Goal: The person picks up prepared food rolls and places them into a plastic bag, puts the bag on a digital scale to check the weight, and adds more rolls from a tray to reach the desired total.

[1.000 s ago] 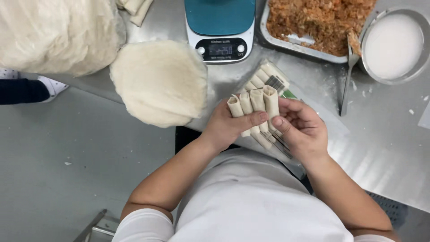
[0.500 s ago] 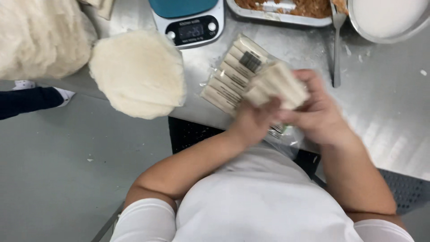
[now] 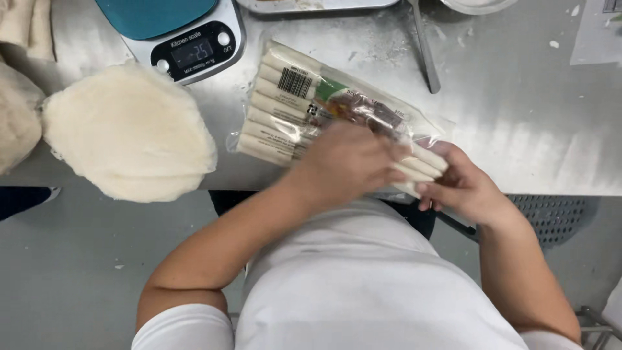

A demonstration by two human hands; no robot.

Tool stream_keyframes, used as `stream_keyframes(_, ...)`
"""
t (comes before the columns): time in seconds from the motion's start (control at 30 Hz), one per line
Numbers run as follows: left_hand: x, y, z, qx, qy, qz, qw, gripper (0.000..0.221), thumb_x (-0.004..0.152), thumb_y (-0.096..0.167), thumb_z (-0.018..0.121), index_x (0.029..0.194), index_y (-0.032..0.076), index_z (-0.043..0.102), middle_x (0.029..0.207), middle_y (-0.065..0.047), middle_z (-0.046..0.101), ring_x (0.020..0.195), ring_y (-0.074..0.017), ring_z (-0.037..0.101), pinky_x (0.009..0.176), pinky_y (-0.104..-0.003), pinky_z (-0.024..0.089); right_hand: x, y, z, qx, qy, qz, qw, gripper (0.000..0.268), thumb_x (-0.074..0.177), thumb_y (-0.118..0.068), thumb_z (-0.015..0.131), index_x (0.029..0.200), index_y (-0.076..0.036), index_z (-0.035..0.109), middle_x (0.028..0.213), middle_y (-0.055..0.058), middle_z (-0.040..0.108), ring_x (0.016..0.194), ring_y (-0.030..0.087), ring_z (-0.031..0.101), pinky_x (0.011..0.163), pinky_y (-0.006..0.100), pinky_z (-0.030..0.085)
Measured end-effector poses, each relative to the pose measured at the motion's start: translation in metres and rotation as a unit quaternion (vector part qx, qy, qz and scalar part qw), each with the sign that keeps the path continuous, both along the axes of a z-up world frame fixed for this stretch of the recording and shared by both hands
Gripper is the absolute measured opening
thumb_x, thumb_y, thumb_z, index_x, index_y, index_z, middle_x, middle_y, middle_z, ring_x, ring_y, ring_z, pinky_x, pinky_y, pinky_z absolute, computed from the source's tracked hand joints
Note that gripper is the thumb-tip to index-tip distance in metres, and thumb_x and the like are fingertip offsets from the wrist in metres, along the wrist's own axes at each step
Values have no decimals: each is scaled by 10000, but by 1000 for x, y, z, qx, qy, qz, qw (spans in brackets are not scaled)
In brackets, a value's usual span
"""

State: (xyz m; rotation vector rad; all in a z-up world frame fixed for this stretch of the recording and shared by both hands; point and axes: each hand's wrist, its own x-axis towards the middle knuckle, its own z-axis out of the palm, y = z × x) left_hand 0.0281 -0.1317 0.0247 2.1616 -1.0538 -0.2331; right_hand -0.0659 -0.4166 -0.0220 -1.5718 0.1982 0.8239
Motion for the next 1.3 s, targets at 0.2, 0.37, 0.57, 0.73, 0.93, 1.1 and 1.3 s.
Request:
stream_keyframes(0.2,12,112,-11,192,101,161,963,872,984,720,350,1582,116,155,1622,-209,217,1484,-412,264,1181,-601,286,52,6,28,-90,29,174,980,808,807,-111,757,1553,-221,467,509,80,679,429,156,655,384,262,511)
stream_keyframes(0.37,-49,128,-62,192,113,186,957,940,1028,749,262,1612,175,-200,1709,-189,-142,1608,-391,2,1297,-564,168,36,-52,19,-141,98,225,959,745,744,14,825,1429,-235,669,1127,23,804,535,186,662,459,297,669)
stream_keyframes(0.57,-64,124,-79,122,-39,270,954,966,1063,690,476,1655,37,80,1714,-242,84,1621,-446,176,1317,-586,335,52,-23,31,-187,137,162,959,819,790,66,738,1531,-238,565,1314,28,683,569,256,684,504,364,664)
stream_keyframes(0.73,-55,134,-82,164,-75,213,960,1053,1034,801,435,1650,12,107,1715,-197,62,1629,-375,122,1362,-554,250,82,12,8,-105,139,132,976,842,783,52,739,1555,-197,511,463,162,555,392,228,531,343,339,420)
stream_keyframes(0.93,-59,136,-87,151,-66,208,964,1225,962,896,558,1651,10,68,1716,-219,41,1635,-391,121,1368,-543,255,61,57,-10,44,-131,-29,990,753,887,113,582,1549,-175,370,1680,118,261,907,210,609,595,251,642)
stream_keyframes(1.1,-57,138,-90,135,-64,200,968,1245,964,899,617,1658,25,66,1721,-212,45,1642,-395,144,1376,-547,283,85,84,2,0,-221,56,974,640,927,-16,607,1502,-105,341,1564,250,398,949,248,563,713,315,519)
stream_keyframes(1.3,-56,139,-95,134,-71,199,968,1249,958,919,616,1655,23,94,1715,-222,77,1635,-406,172,1366,-563,318,126,116,5,15,317,-221,922,434,980,-61,529,1402,-158,558,1410,68,618,1271,183,637,1125,272,518)
